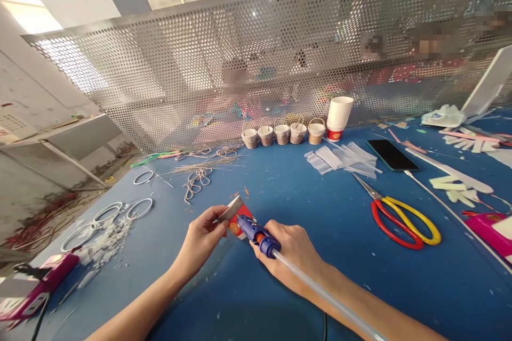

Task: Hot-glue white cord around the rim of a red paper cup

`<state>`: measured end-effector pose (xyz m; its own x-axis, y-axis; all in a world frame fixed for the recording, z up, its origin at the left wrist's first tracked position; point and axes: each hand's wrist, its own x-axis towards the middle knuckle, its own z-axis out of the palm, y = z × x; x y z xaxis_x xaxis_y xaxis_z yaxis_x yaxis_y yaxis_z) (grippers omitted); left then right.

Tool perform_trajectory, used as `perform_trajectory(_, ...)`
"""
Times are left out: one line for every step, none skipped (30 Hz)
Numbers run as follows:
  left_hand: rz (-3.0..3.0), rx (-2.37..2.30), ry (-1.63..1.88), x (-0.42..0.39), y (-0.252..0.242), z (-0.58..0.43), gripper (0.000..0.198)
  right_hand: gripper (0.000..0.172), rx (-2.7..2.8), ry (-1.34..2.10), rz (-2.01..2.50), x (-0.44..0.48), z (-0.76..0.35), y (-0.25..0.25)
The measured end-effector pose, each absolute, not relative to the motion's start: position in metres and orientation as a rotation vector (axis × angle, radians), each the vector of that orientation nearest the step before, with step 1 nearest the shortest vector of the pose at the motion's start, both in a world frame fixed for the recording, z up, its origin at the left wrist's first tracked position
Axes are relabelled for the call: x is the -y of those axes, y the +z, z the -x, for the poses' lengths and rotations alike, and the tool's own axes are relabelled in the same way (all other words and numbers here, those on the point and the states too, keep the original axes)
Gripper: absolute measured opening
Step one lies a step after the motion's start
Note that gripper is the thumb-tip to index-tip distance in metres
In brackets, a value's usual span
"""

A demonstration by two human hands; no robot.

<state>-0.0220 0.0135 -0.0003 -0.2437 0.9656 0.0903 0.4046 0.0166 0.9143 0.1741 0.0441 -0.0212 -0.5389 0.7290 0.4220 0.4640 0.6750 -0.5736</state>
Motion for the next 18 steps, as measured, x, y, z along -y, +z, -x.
perform_trajectory(-1.414, -1.698, 1.211, -0.0134, -0.0008, 0.0221, 0.022, 0.020, 2.235, 0.529, 0.899, -0.0436, -0.1740, -0.0211)
perform_trajectory(-1.419, -1.693, 1.218, -0.0134, -0.0014, 0.0221, 0.022, 0.020, 2.235, 0.528, 0.880, -0.0429, -0.1736, -0.0210)
perform_trajectory(-1.425, -1.687, 1.223, -0.0133, -0.0019, 0.0221, 0.021, 0.019, 2.237, 0.526, 0.864, -0.0420, -0.1731, -0.0210)
perform_trajectory(-1.430, -1.682, 1.227, -0.0133, -0.0025, 0.0221, 0.021, 0.018, 2.240, 0.522, 0.855, -0.0411, -0.1726, -0.0210)
perform_trajectory(-1.434, -1.679, 1.230, -0.0133, -0.0030, 0.0222, 0.020, 0.017, 2.243, 0.518, 0.854, -0.0404, -0.1721, -0.0211)
perform_trajectory(-1.437, -1.676, 1.232, -0.0133, -0.0035, 0.0224, 0.020, 0.018, 2.242, 0.515, 0.857, -0.0400, -0.1718, -0.0210)
perform_trajectory(-1.436, -1.674, 1.235, -0.0133, -0.0038, 0.0227, 0.019, 0.018, 2.240, 0.520, 0.866, -0.0400, -0.1717, -0.0210)
perform_trajectory(-1.434, -1.670, 1.242, -0.0133, -0.0041, 0.0231, 0.019, 0.019, 2.237, 0.535, 0.876, -0.0404, -0.1719, -0.0209)
perform_trajectory(-1.431, -1.665, 1.247, -0.0133, -0.0043, 0.0235, 0.019, 0.019, 2.232, 0.553, 0.886, -0.0411, -0.1722, -0.0208)
perform_trajectory(-1.427, -1.661, 1.253, -0.0134, -0.0044, 0.0238, 0.018, 0.020, 2.227, 0.572, 0.896, -0.0421, -0.1728, -0.0207)
perform_trajectory(-1.424, -1.660, 1.260, -0.0134, -0.0043, 0.0242, 0.018, 0.020, 2.223, 0.587, 0.907, -0.0432, -0.1734, -0.0206)
perform_trajectory(-1.421, -1.662, 1.266, -0.0135, -0.0041, 0.0244, 0.017, 0.021, 2.219, 0.592, 0.917, -0.0442, -0.1739, -0.0205)
perform_trajectory(-1.420, -1.666, 1.269, -0.0135, -0.0037, 0.0245, 0.017, 0.022, 2.216, 0.587, 0.925, -0.0451, -0.1744, -0.0203)
perform_trajectory(-1.418, -1.673, 1.271, -0.0136, -0.0033, 0.0245, 0.017, 0.022, 2.213, 0.577, 0.930, -0.0457, -0.1748, -0.0200)
perform_trajectory(-1.415, -1.680, 1.270, -0.0137, -0.0028, 0.0244, 0.018, 0.023, 2.212, 0.567, 0.932, -0.0459, -0.1751, -0.0196)
perform_trajectory(-1.413, -1.687, 1.268, -0.0138, -0.0023, 0.0242, 0.019, 0.023, 2.211, 0.560, 0.928, -0.0458, -0.1751, -0.0191)
perform_trajectory(-1.413, -1.692, 1.263, -0.0139, -0.0018, 0.0240, 0.020, 0.022, 2.212, 0.558, 0.917, -0.0452, -0.1750, -0.0187)
perform_trajectory(-1.412, -1.697, 1.256, -0.0140, -0.0015, 0.0237, 0.021, 0.022, 2.213, 0.561, 0.906, -0.0443, -0.1748, -0.0183)
